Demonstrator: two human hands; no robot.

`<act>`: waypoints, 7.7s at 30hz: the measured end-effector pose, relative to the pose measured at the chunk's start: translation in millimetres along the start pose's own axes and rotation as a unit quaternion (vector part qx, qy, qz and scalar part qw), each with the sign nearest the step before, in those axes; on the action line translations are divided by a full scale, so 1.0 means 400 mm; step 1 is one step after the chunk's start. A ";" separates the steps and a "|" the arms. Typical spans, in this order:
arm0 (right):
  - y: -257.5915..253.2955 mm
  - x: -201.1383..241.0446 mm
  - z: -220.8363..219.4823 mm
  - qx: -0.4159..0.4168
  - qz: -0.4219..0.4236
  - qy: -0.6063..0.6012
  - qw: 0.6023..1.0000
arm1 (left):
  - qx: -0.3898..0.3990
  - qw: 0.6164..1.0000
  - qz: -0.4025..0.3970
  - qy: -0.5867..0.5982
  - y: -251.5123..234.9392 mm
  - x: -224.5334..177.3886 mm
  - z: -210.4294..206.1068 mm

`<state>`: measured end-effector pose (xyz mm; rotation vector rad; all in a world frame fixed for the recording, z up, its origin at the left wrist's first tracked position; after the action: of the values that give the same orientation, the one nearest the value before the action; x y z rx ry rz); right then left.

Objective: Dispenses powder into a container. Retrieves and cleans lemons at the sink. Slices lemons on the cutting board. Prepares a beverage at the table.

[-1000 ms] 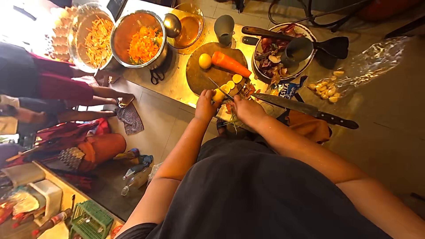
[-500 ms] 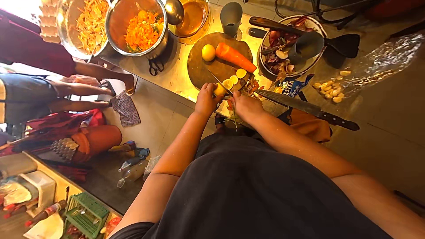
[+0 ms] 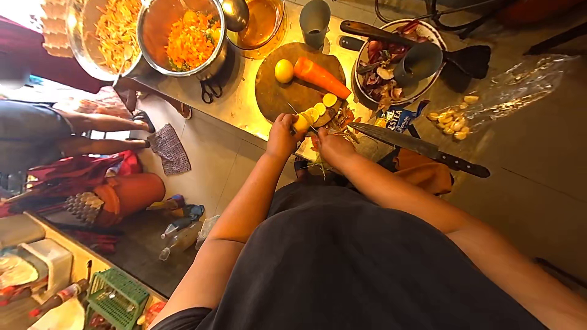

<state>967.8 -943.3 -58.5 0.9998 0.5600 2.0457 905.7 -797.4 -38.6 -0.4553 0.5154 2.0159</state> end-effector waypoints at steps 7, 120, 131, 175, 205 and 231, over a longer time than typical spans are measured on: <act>-0.011 0.022 0.061 -0.001 0.024 0.001 1.000 | 0.001 0.997 0.044 0.065 -0.011 0.009 0.034; 0.077 0.119 0.101 -0.022 -0.018 0.077 0.997 | -0.033 0.998 0.004 0.058 -0.010 0.045 0.027; 0.075 0.109 0.084 -0.019 -0.038 0.088 0.995 | -0.068 0.994 -0.048 0.072 -0.003 0.049 0.005; 0.067 0.097 0.005 0.017 -0.048 0.064 0.997 | -0.050 0.992 0.002 0.118 -0.016 0.091 -0.001; 0.214 -0.258 0.130 -0.168 -0.086 -0.003 0.982 | 0.083 0.981 -0.031 -0.172 -0.125 -0.022 -0.036; -0.066 0.005 0.144 -0.159 0.072 -0.358 0.917 | 0.111 0.981 -0.126 -0.101 -0.171 -0.005 0.000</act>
<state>1025.0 -923.0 -40.7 1.4974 -0.2328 1.6388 966.8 -768.7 -49.1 -0.1673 0.5220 1.7146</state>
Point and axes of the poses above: each hand's wrist, its own y-axis away from the middle knuckle, its own z-axis out of the back of the hand, x = y × z, the point moved 6 cm from there along -y, towards the middle knuckle, and after that the axes turned 11 degrees about -y, right-handed, at the moved point
